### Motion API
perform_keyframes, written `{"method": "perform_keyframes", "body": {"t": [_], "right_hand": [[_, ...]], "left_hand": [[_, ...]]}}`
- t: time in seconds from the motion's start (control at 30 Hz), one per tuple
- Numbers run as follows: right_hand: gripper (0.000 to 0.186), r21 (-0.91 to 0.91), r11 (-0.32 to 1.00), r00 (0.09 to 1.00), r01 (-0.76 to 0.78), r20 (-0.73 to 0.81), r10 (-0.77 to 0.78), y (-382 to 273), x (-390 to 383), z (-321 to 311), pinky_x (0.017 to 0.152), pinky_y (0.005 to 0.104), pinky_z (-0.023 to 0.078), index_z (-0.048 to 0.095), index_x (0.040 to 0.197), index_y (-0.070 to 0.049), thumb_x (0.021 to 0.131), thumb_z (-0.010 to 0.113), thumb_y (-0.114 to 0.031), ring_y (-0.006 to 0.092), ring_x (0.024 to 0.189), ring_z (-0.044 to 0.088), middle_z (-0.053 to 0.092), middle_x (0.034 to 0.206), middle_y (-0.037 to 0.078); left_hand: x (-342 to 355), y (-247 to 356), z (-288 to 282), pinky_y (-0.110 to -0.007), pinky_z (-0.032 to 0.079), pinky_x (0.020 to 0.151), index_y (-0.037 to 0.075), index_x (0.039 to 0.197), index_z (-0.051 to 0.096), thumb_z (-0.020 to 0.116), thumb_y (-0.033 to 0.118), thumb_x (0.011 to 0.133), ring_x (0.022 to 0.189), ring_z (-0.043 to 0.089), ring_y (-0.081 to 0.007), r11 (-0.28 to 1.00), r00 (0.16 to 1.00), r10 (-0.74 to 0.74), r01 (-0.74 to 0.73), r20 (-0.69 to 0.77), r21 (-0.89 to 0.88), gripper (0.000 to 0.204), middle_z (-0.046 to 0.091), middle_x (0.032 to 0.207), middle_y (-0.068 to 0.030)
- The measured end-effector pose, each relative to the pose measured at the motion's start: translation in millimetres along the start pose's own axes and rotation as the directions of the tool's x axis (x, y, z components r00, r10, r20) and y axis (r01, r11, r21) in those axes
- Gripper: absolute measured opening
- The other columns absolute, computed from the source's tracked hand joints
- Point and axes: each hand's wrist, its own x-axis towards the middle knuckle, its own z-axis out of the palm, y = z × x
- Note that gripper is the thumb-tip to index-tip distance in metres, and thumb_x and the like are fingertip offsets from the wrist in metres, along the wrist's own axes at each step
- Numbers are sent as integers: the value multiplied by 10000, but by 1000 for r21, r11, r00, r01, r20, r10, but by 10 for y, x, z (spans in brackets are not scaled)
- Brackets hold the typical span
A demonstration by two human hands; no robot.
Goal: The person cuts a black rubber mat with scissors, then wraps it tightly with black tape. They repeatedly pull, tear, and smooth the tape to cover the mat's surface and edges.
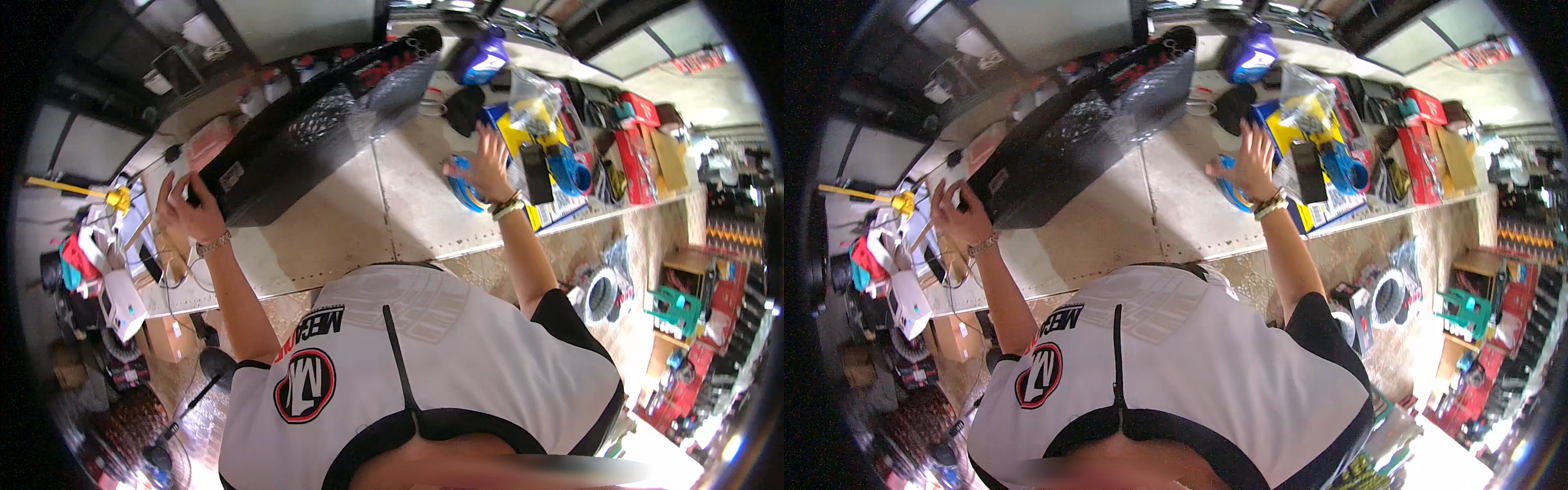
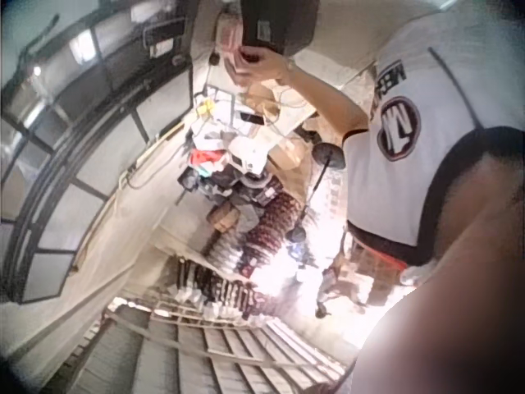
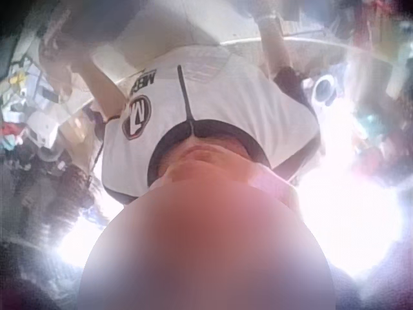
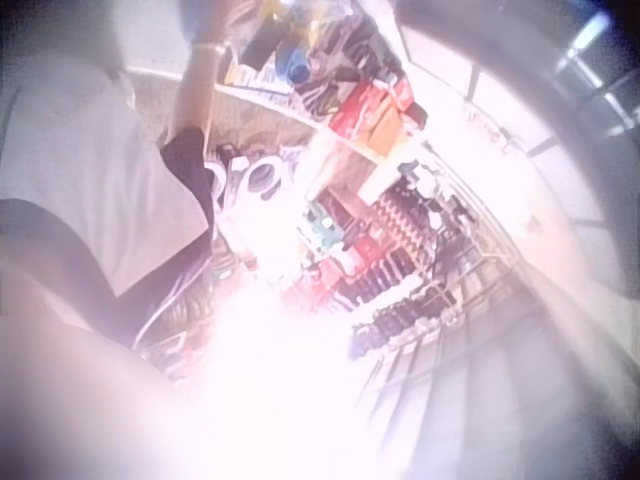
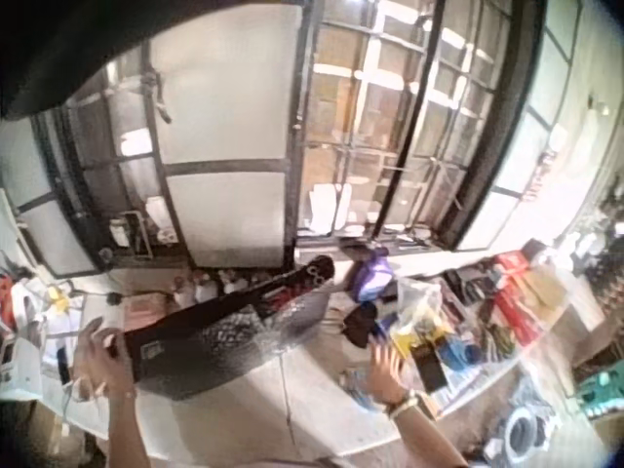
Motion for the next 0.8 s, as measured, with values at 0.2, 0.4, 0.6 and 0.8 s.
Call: {"method": "perform_keyframes", "body": {"t": [0.2,0.4,0.6,0.8], "right_hand": [[1208,-157,987,960,-43,269,84,470,-826,415,1006,589,323,311,1427,-68,489,834,-620,431,1227,388,403,1330,236],[1186,256,922,953,-290,170,252,52,-859,113,1049,492,355,261,1440,3,559,861,-519,394,1250,415,418,1337,246],[1237,516,742,903,-427,288,319,-387,-1109,48,1082,472,341,158,1468,34,590,868,-471,407,1273,407,378,1375,271],[1180,940,294,974,-172,119,190,-1158,-758,226,1006,436,445,84,1498,-58,664,891,-269,278,1263,449,376,1395,155]], "left_hand": [[-711,1734,22,-353,504,749,55,942,644,650,30,818,835,634,-256,351,758,456,329,466,-877,127,665,928,-104],[-1396,1809,1025,-329,468,903,71,1191,585,546,168,977,995,630,-174,300,408,396,789,823,-536,238,648,1121,-68],[-1076,1720,1291,-301,462,877,80,1383,438,340,433,1034,1052,583,-149,83,427,281,881,859,-465,507,621,1179,-69],[-944,1890,981,-332,462,918,112,1514,147,574,289,972,1049,540,-142,128,240,635,904,734,-407,712,540,1213,-91]]}}
